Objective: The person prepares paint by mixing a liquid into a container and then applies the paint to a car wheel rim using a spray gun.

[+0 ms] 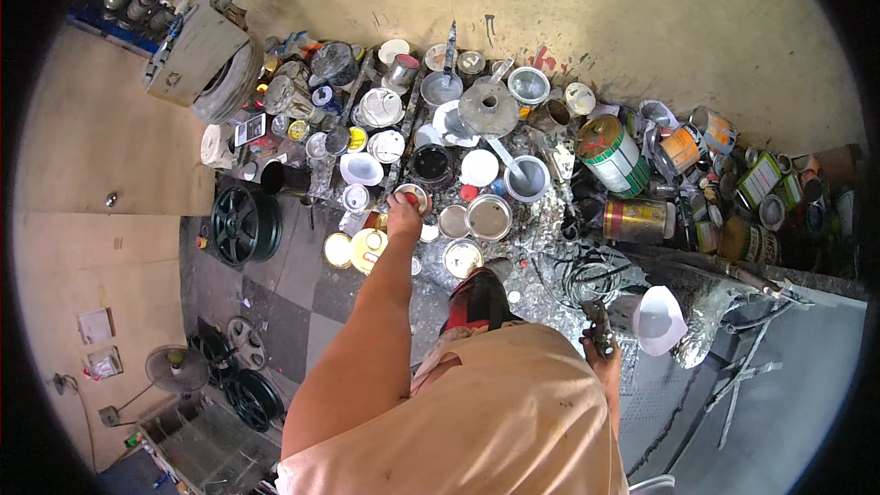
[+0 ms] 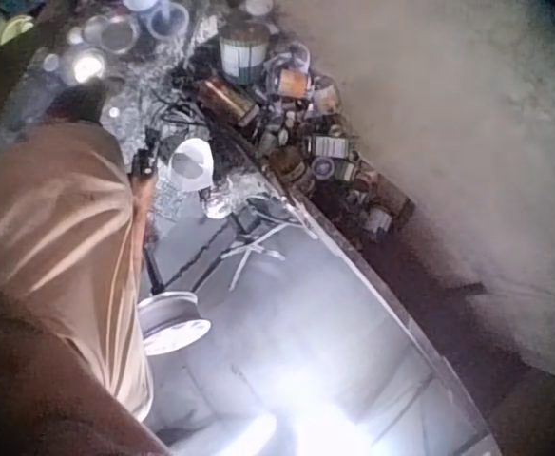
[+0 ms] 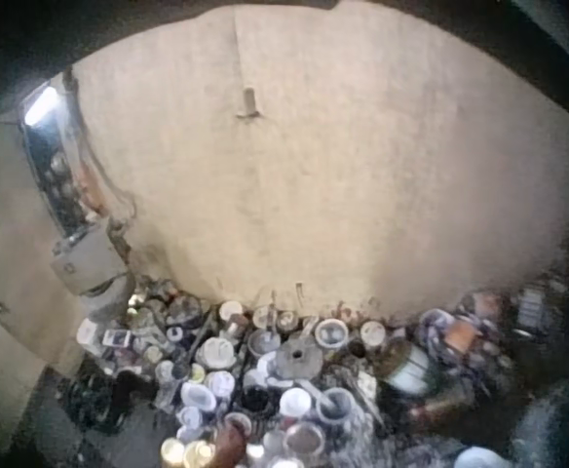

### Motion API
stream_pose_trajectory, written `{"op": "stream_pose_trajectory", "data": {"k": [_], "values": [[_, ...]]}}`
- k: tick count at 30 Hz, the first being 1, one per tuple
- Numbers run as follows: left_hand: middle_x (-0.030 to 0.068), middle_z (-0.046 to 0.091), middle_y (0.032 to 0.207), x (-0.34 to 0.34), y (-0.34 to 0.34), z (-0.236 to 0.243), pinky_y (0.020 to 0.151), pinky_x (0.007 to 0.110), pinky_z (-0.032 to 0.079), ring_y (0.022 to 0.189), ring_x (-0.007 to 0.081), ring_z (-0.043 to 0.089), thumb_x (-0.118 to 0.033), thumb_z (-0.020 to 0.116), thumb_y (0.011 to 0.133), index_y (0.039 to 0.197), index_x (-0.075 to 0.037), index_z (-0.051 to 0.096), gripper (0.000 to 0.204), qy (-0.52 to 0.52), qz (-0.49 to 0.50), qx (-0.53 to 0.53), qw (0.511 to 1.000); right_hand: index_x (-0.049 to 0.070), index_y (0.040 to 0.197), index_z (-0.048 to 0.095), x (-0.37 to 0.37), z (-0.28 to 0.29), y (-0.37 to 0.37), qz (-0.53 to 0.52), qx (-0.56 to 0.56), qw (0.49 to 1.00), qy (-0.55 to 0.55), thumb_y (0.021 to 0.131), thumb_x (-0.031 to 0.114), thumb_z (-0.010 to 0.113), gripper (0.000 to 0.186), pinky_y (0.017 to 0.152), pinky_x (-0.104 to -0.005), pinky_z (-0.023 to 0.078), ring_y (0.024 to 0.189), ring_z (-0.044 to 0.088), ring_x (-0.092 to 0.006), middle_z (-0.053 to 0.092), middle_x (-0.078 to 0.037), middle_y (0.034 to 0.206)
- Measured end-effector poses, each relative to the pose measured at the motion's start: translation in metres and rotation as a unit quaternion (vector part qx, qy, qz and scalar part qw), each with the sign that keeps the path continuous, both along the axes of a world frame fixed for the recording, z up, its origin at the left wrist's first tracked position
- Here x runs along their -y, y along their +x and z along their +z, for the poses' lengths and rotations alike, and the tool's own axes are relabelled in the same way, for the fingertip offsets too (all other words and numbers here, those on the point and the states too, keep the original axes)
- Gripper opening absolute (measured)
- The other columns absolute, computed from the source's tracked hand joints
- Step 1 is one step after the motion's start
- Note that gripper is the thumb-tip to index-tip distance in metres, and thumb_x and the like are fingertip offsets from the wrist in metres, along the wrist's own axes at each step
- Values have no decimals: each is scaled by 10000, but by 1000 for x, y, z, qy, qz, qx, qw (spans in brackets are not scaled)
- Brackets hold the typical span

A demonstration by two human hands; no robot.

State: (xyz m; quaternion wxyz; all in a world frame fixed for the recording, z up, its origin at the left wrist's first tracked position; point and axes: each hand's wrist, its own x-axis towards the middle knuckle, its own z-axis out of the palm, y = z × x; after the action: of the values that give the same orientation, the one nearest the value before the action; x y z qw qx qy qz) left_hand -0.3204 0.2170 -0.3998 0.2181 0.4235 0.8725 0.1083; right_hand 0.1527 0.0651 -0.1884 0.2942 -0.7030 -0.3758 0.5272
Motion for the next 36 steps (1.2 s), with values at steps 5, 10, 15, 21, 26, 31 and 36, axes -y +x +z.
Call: {"op": "stream_pose_trajectory", "data": {"k": [5,10,15,21,26,31,36], "values": [[296,457,1250,4,-4,-17,896,509,520,1089,482,587,-305,621,953,1206,21,377,479,40,-8,-23,999,17,1145,639,1,5,3,-14,5,1000,-21,939,64,667,213,612,-265,471,764,611,-106,694,-39,960],[322,490,1224,-6,4,-4,892,513,528,1073,481,604,-352,626,949,1195,27,397,506,35,39,-5,999,14,1138,640,9,-6,16,-14,31,999,-27,943,59,663,201,618,-255,454,800,639,-111,707,-49,965],[325,600,1180,-23,-18,5,900,497,543,1078,453,641,-430,656,907,1236,-8,407,590,-88,34,11,995,25,1149,645,4,-3,17,-8,29,999,-28,928,53,668,224,586,-259,464,713,577,-79,690,-18,928],[306,589,1217,-20,-6,16,913,484,544,1116,443,635,-484,689,854,1274,-3,375,711,-84,-37,-55,994,26,1153,639,13,-14,16,-48,-32,998,22,933,39,656,221,578,-254,462,710,585,-79,694,-19,949],[290,630,1183,-18,-14,1,926,482,532,1106,429,645,-515,631,913,1256,5,411,661,-88,49,0,995,22,1169,631,15,-13,19,-71,-43,996,-12,937,61,671,239,576,-252,453,715,590,-78,697,-33,961],[285,646,1201,-32,-4,32,941,467,525,1090,395,661,-591,600,902,1293,-4,420,728,-149,103,7,984,23,1174,630,20,-18,22,-78,-63,995,18,941,70,670,240,575,-255,442,709,573,-74,698,-33,958],[246,673,1174,-20,-2,57,926,470,530,1093,378,665,-537,624,895,1288,-16,450,675,-156,-63,-45,985,31,1178,633,13,-6,15,-43,-25,999,-1,943,68,668,240,575,-254,439,716,575,-78,697,-25,954]]}}
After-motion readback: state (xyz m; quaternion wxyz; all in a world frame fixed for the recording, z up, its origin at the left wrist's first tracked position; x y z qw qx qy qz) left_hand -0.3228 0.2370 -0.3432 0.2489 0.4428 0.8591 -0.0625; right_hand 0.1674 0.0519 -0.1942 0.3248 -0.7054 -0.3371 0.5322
